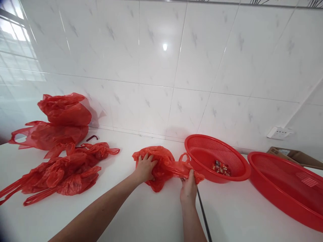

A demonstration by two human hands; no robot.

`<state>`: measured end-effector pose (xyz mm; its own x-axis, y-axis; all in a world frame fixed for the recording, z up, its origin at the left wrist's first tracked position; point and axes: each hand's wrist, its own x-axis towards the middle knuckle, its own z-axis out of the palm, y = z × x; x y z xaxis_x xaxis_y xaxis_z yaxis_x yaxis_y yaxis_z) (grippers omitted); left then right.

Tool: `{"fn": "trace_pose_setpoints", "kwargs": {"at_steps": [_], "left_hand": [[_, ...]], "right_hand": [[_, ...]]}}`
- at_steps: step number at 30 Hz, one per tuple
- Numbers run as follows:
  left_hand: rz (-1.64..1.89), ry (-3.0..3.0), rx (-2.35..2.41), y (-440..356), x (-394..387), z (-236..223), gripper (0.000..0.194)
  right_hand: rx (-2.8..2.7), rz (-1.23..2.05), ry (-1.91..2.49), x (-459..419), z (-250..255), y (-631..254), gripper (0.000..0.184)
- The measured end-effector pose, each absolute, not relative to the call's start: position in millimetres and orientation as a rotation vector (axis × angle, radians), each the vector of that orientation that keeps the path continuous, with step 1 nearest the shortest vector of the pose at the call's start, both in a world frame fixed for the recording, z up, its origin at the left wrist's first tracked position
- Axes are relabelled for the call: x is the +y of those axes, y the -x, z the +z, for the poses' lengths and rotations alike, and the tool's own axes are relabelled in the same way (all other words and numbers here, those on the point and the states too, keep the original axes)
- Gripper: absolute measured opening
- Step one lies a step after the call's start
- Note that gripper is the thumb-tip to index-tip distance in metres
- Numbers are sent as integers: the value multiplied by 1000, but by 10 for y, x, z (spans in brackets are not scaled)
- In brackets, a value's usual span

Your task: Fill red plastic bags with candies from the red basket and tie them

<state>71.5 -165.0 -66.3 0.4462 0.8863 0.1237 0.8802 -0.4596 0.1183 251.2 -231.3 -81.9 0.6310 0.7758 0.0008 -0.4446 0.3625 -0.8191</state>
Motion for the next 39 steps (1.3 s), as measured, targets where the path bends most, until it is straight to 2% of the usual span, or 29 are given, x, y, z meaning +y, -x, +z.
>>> {"fn": "trace_pose_setpoints", "kwargs": {"at_steps": [4, 10, 12, 22, 24, 27, 30, 32, 35, 39], "left_hand": [[310, -2611, 1647, -675, -1490, -668, 74], [331, -2515, 1826, -658, -1204, -716, 41], [332, -2459, 1896, -607, -1098, -733, 36], [481, -2245, 2292, 473, -630, -654, 58], [639, -2251, 2367, 591, -585, -661, 57], [1174, -2289, 2341, 542, -640, -673, 47], [1630, -2404, 1946, 281, -885, -623, 39], [1741, -2483, 1622, 58, -1109, -546, 37], [1542, -2632, 1295, -258, -1416, -447, 44], [882, -2646, 1096, -534, -1657, -524, 74]], "right_hand": [[-339, 848, 767, -2318, -770, -2764, 49], [-397, 885, 700, -2323, -769, -2775, 43], [-372, 888, 681, -2332, -763, -2804, 40], [-176, 950, 526, -2384, -822, -3293, 27], [-156, 991, 528, -2355, -855, -3238, 26], [-198, 1032, 528, -2317, -881, -3140, 30], [-304, 1068, 517, -2299, -899, -3095, 35], [-400, 1093, 530, -2294, -920, -3086, 37], [-529, 1138, 573, -2282, -968, -3068, 36], [-599, 1186, 588, -2249, -1026, -2996, 34]]}}
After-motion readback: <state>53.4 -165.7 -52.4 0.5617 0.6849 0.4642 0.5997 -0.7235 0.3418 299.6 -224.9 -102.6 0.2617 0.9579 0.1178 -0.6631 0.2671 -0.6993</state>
